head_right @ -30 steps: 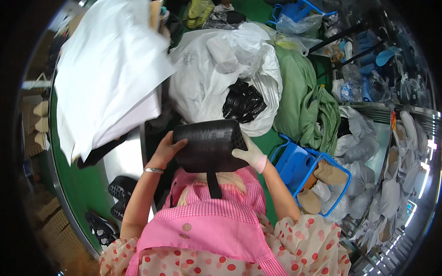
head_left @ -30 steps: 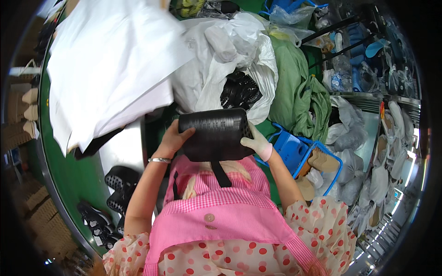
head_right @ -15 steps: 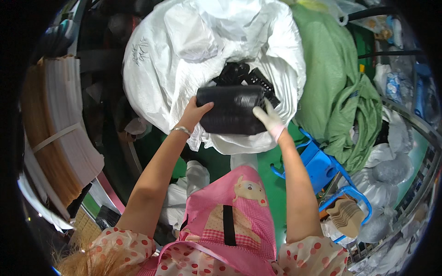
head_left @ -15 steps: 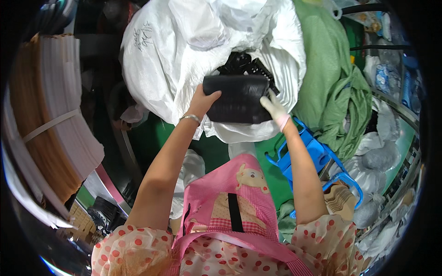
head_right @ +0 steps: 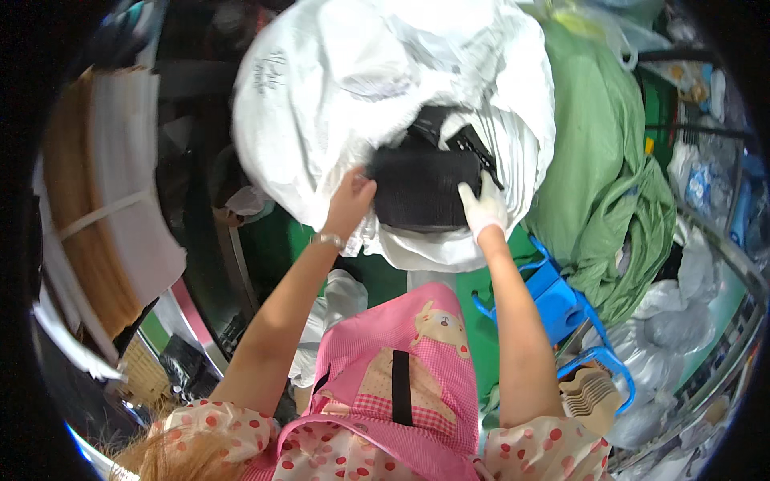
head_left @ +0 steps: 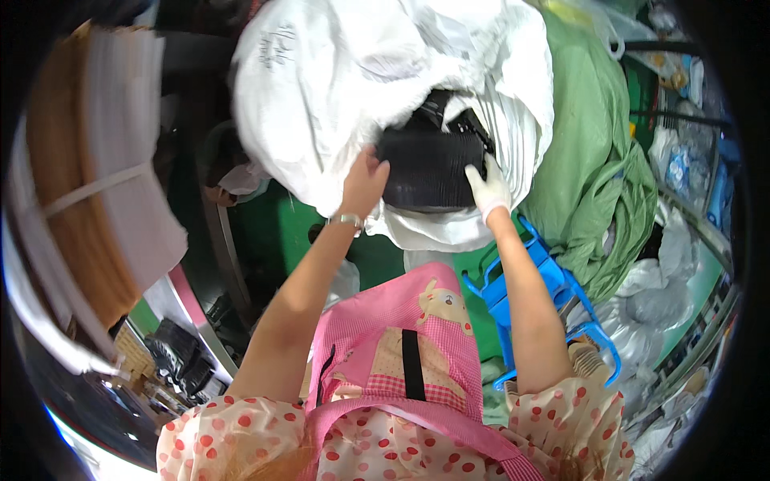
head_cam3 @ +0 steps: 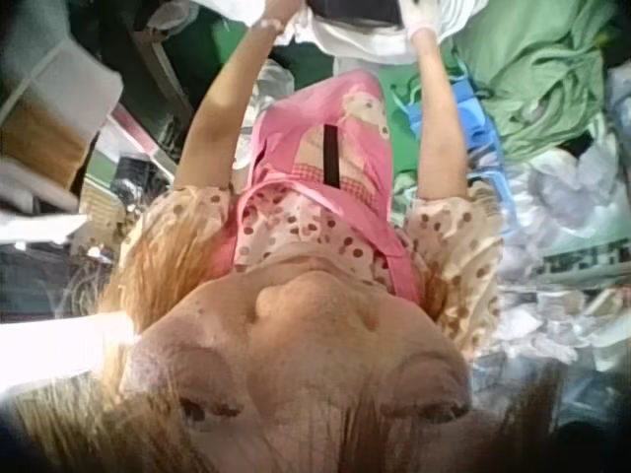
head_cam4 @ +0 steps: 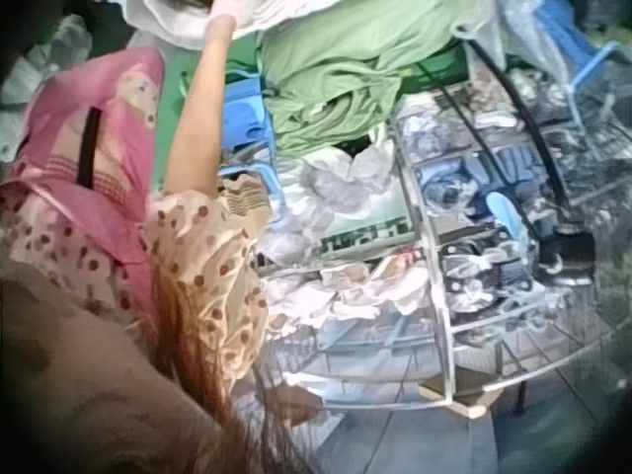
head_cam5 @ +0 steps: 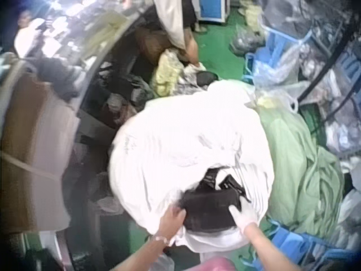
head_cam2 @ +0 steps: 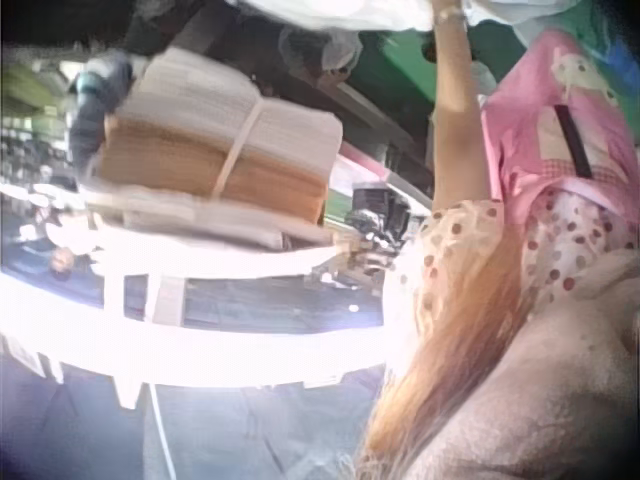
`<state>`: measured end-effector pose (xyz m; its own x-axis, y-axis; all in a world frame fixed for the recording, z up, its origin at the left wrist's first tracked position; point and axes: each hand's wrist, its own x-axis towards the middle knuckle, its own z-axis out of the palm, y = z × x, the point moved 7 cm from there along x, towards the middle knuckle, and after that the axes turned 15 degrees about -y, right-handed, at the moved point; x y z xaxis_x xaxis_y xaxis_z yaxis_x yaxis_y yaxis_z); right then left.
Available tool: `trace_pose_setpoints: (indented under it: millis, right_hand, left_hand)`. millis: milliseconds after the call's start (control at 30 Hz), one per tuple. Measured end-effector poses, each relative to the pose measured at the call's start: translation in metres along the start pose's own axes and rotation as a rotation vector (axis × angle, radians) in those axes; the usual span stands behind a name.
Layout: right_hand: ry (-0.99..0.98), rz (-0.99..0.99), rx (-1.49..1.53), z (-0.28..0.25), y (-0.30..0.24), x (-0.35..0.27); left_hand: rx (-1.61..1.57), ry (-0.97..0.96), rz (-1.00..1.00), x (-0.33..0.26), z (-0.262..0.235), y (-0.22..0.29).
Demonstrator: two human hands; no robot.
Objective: The person inserts white tissue paper into black sneakers on a factory table, then places the shoes into a white plastic bag. The person repeats this process for multiple pairs of shoes.
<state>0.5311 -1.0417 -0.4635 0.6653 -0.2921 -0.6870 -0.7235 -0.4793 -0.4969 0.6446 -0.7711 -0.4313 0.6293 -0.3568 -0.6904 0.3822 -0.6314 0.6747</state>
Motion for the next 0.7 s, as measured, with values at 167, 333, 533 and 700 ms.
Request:
trace_pose_setpoints:
  millis: [167,333,533,700]
  right_hand:
    - [-0.063,-0.102,-0.192,-0.012,-0.056,-0.078]
    - [-0.376,-0.294,-0.218,0.033,-0.131,-0.143]
    - [-0.809,-0.694,-0.317,0.16,-0.331,-0.29]
    - [-0.802,-1.166,-0.406,0.245,-0.468,-0.413]
  left_hand:
    - [-0.129,-0.267,-0.146,-0.149,-0.02,-0.008]
    - [-0.012,-0.154,-0.099,-0.295,-0.059,-0.039]
    - [-0.222,0.225,-0.049,-0.464,-0.151,-0.068]
    - [0.032,1.108,-0.147,-0.612,-0.257,-0.096]
